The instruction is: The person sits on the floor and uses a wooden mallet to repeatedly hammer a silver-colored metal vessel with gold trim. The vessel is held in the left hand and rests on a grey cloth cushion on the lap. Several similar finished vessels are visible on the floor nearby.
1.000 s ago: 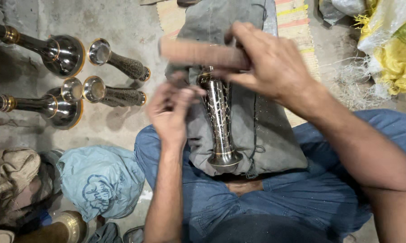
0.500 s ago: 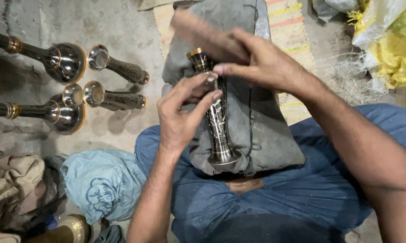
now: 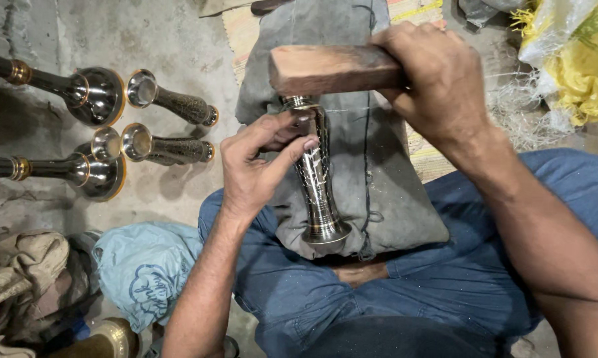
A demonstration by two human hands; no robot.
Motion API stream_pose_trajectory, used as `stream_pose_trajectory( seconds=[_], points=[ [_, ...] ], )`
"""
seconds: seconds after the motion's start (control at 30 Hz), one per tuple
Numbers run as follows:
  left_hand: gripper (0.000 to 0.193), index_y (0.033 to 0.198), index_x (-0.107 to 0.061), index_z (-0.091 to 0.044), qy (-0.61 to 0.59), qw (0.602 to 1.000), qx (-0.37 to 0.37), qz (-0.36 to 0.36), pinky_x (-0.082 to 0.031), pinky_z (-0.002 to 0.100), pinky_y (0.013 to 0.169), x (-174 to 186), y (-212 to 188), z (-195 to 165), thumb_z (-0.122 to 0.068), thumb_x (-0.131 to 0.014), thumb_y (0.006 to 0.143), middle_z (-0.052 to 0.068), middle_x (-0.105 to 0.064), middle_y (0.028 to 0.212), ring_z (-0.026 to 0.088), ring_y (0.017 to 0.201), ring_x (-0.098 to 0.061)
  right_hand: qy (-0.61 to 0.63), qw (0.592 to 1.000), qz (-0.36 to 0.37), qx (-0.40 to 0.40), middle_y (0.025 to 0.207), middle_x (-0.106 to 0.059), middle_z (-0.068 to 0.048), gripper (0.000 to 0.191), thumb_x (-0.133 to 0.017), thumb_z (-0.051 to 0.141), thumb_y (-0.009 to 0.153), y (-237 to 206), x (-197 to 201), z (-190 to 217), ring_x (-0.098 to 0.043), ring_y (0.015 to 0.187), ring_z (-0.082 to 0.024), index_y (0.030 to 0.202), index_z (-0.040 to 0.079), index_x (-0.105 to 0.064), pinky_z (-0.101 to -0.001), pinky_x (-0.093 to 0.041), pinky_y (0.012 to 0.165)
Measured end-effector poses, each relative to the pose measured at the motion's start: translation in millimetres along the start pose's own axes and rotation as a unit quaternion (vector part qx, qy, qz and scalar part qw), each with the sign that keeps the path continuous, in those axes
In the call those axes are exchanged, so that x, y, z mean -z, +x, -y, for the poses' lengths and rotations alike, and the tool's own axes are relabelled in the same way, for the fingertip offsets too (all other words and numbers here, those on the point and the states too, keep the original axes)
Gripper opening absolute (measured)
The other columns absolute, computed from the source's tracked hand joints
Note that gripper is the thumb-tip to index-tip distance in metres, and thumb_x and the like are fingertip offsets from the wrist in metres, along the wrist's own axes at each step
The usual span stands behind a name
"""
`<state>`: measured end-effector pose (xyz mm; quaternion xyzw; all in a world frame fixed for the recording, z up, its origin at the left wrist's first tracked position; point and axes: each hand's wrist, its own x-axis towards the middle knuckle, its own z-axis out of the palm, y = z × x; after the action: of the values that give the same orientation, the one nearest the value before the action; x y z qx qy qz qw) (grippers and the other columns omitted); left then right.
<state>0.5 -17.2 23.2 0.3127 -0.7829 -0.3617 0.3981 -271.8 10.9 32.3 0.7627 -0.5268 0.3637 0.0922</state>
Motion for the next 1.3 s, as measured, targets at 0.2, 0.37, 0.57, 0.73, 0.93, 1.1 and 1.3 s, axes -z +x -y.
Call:
stream_pose_trajectory(
  seconds=[0.2,0.37,0.57,0.73,0.93,1.1,1.3],
  points=[
    [0.037,0.124,-0.069,0.006,-0.011,1.0,0.012,-0.003,-0.059,0.025,0.077,-2.0,1.6,-2.4,-0.001,-0.084,0.091,0.01,-0.077,0.103,0.013,0.086,-0.075,-0.064,0.998,-0.03,-0.005,0.091,-0.067,-0.007,0.02,-0.085,0.009,0.094,-1.3,4.3,-5.3,-0.066,0.084,-0.025,0.102,0.007,-0.067,-0.0415,-0.048,0.073],
    [0.033,0.124,-0.071,0.001,-0.02,1.0,0.014,0.01,-0.06,0.024,0.077,-1.7,1.8,-5.6,-0.001,-0.083,0.093,0.009,-0.077,0.103,0.013,0.087,-0.076,0.102,0.987,0.065,-0.102,0.082,-0.064,-0.007,0.022,-0.083,0.012,0.092,-2.3,4.5,-11.3,-0.065,0.08,-0.027,0.097,0.008,-0.062,-0.0409,-0.053,0.073],
    [0.036,0.127,-0.069,0.001,-0.028,0.999,0.0,0.019,-0.062,0.024,0.081,-0.2,3.6,-2.6,-0.002,-0.082,0.093,0.01,-0.076,0.108,0.013,0.091,-0.076,0.185,0.966,0.065,-0.171,0.088,-0.062,-0.005,0.024,-0.079,0.015,0.095,-4.9,2.1,-11.6,-0.064,0.079,-0.022,0.108,0.007,-0.061,-0.0399,-0.054,0.07],
    [0.029,0.115,-0.071,0.0,0.013,1.0,-0.004,0.017,-0.058,0.025,0.077,1.0,3.3,-0.6,-0.004,-0.086,0.091,0.009,-0.075,0.101,0.014,0.085,-0.074,0.04,0.999,0.013,-0.011,0.093,-0.065,-0.009,0.03,-0.084,0.009,0.095,0.0,5.1,-4.1,-0.065,0.081,-0.027,0.111,0.004,-0.059,-0.043,-0.052,0.07],
    [0.028,0.118,-0.072,-0.001,0.002,0.999,-0.005,0.036,-0.059,0.026,0.079,3.2,5.0,-3.0,-0.003,-0.084,0.093,0.009,-0.075,0.102,0.014,0.089,-0.076,-0.041,0.998,0.028,0.046,0.088,-0.064,-0.01,0.03,-0.084,0.01,0.088,2.9,10.3,1.3,-0.067,0.082,-0.029,0.1,0.003,-0.058,-0.0465,-0.054,0.078],
    [0.036,0.128,-0.068,0.0,-0.027,0.999,-0.002,0.027,-0.06,0.026,0.084,2.4,4.9,-4.3,-0.003,-0.081,0.095,0.009,-0.075,0.108,0.014,0.094,-0.075,0.269,0.946,0.086,-0.16,0.08,-0.063,-0.006,0.026,-0.078,0.007,0.105,-0.9,2.9,-5.1,-0.065,0.07,-0.018,0.093,0.003,-0.056,-0.0331,-0.051,0.063],
    [0.034,0.128,-0.071,-0.002,-0.049,0.998,0.026,0.036,-0.059,0.025,0.082,2.5,4.6,-4.8,-0.003,-0.081,0.096,0.007,-0.075,0.104,0.013,0.092,-0.075,0.094,0.995,0.032,-0.024,0.081,-0.066,-0.008,0.011,-0.073,0.001,0.094,-2.0,-1.0,-9.9,-0.065,0.075,-0.018,0.096,0.001,-0.062,-0.0338,-0.054,0.067]
  ],
)
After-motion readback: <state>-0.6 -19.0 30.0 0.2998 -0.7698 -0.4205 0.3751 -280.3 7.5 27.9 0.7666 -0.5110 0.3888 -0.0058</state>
